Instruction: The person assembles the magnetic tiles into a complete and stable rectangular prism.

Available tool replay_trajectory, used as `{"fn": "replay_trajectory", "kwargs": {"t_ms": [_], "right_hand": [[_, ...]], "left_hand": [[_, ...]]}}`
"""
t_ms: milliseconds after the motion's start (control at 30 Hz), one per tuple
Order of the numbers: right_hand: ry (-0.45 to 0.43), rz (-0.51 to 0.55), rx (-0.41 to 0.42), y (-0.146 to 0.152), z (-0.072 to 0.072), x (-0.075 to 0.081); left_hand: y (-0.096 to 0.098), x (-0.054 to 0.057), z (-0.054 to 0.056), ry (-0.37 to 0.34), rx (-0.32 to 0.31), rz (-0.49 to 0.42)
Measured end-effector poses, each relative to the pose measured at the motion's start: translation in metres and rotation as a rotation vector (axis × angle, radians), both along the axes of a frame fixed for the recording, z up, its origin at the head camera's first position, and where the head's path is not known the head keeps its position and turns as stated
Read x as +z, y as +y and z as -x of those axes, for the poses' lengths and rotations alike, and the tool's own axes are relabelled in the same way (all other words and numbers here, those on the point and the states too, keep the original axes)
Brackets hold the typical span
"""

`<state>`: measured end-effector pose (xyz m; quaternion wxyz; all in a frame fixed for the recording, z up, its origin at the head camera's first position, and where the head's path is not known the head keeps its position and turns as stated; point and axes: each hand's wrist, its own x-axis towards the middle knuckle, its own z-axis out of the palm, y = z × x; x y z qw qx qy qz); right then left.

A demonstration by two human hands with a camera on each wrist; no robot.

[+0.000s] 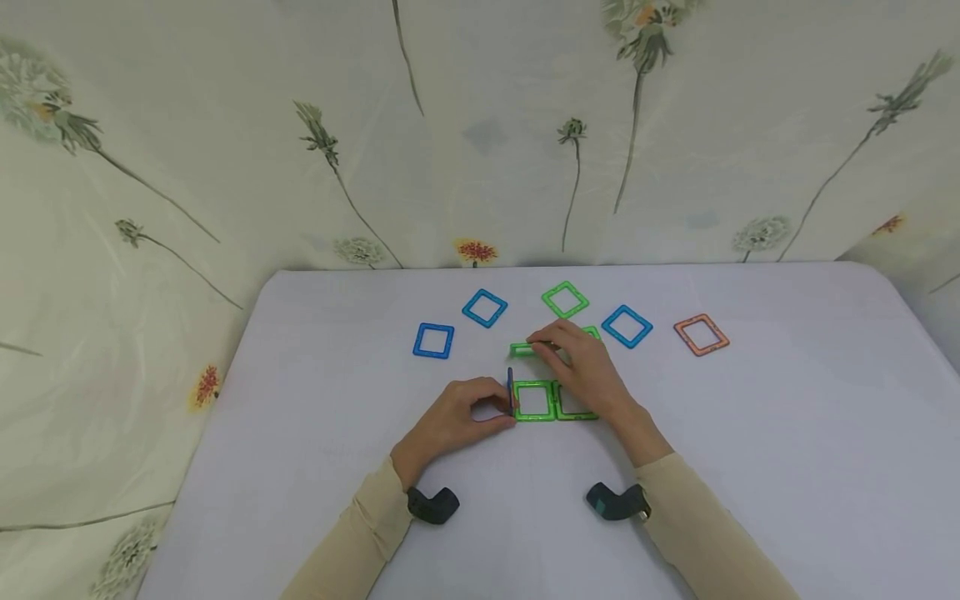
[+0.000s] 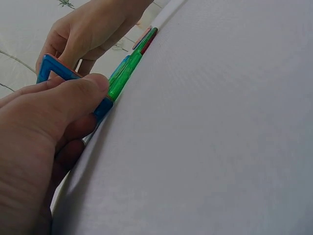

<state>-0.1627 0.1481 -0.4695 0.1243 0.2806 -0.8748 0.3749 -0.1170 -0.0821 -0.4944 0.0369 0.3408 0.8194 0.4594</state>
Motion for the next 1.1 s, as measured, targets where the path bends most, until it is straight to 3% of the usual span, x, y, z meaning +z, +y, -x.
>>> {"fn": "replay_trajectory", "kwargs": {"t_ms": [333, 1100], "right_hand": [[0.032, 0.021, 0.008, 0.001, -0.002, -0.001], [-0.010, 0.020, -0.006, 0.000, -0.013, 0.004]], "left_hand": [[0.000, 0.000, 0.000, 0.004, -0.011, -0.008], [0.000, 0.000, 0.000, 0.011, 0.001, 0.013]]}}
